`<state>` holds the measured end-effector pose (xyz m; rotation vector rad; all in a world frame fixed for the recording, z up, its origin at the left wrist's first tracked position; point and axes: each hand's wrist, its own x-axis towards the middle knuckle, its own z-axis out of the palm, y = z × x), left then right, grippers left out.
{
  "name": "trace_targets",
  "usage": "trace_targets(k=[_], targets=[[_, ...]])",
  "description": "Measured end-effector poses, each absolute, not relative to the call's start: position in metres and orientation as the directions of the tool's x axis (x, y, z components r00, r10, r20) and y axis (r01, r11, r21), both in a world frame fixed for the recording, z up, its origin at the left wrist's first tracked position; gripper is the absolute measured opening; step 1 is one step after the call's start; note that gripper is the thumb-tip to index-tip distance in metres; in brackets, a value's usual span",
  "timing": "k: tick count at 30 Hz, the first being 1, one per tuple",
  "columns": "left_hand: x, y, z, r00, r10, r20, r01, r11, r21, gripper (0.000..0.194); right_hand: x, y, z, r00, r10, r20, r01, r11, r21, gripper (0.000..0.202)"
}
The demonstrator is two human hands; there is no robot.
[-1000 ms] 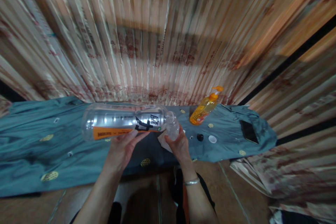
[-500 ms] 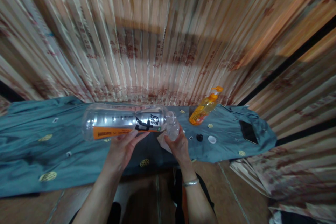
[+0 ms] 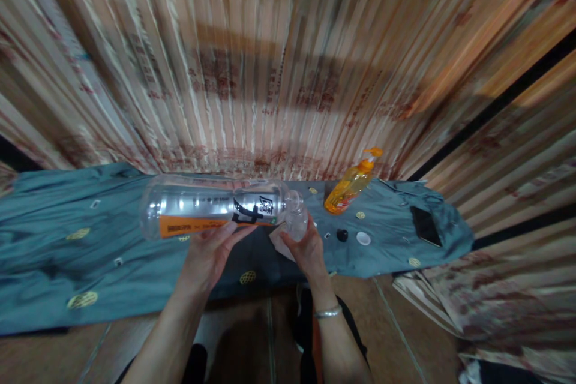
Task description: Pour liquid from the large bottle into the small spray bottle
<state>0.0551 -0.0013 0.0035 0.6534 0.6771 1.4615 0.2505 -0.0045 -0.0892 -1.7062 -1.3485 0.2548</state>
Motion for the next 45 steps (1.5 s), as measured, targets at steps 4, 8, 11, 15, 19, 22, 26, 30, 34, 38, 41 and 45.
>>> trace_targets(k=[4, 8, 11, 15, 19, 22, 26, 30, 34, 38, 41, 45], targets=[[0.0547, -0.0007, 0.0016, -0.018, 1.0, 0.001, -0.666, -0.013, 0.746, 0.046, 0.2507, -0.0036, -0.0916, 0.383, 0.852, 0.357, 0.664, 0.015, -0.747, 0.063], [0.0543, -0.0003, -0.0008, -0.015, 1.0, -0.008, -0.674, -0.004, 0.739, 0.041, 0.2513, -0.003, -0.095, 0.402, 0.847, 0.347, 0.665, -0.009, -0.747, 0.069], [0.0535, -0.0006, -0.0008, -0.009, 1.0, -0.013, -0.659, 0.004, 0.752, 0.038, 0.2513, -0.0037, -0.0946, 0.405, 0.855, 0.325, 0.659, -0.027, -0.751, 0.073], [0.0523, -0.002, 0.0017, -0.031, 0.999, -0.017, -0.641, -0.007, 0.767, 0.043, 0.2511, -0.0055, -0.0913, 0.387, 0.866, 0.317, 0.657, -0.017, -0.754, 0.074], [0.0514, -0.0034, 0.0037, -0.034, 0.999, -0.028, -0.629, 0.0, 0.777, 0.047, 0.2512, -0.0066, -0.09, 0.379, 0.871, 0.312, 0.649, -0.009, -0.761, 0.079], [0.0517, -0.0039, 0.0043, -0.044, 0.999, -0.02, -0.632, -0.012, 0.775, 0.047, 0.2515, -0.0067, -0.0905, 0.374, 0.873, 0.313, 0.649, -0.005, -0.761, 0.078], [0.0523, -0.0043, 0.0054, -0.047, 0.999, -0.018, -0.628, -0.016, 0.778, 0.053, 0.2517, -0.0066, -0.0919, 0.374, 0.867, 0.328, 0.659, 0.001, -0.752, 0.076], [0.0524, -0.0043, 0.0062, -0.043, 0.999, -0.022, -0.618, -0.01, 0.786, 0.055, 0.2518, -0.0063, -0.0943, 0.385, 0.863, 0.326, 0.654, -0.006, -0.756, 0.079], [0.0517, -0.0043, 0.0058, -0.035, 0.999, -0.015, -0.621, -0.01, 0.784, 0.05, 0.2512, -0.006, -0.0947, 0.39, 0.857, 0.336, 0.658, -0.004, -0.753, 0.074], [0.0503, -0.0044, 0.0049, -0.023, 1.0, -0.015, -0.626, -0.002, 0.78, 0.044, 0.2507, -0.0058, -0.0938, 0.382, 0.86, 0.339, 0.645, 0.014, -0.764, 0.071], [0.0498, -0.0044, 0.0048, -0.029, 0.999, -0.017, -0.637, -0.005, 0.771, 0.044, 0.2508, -0.0055, -0.0951, 0.387, 0.858, 0.337, 0.648, 0.007, -0.762, 0.072], [0.0502, -0.0046, 0.0055, -0.03, 0.999, -0.011, -0.659, -0.012, 0.752, 0.047, 0.2516, -0.0049, -0.0989, 0.38, 0.852, 0.36, 0.657, 0.025, -0.753, 0.071]])
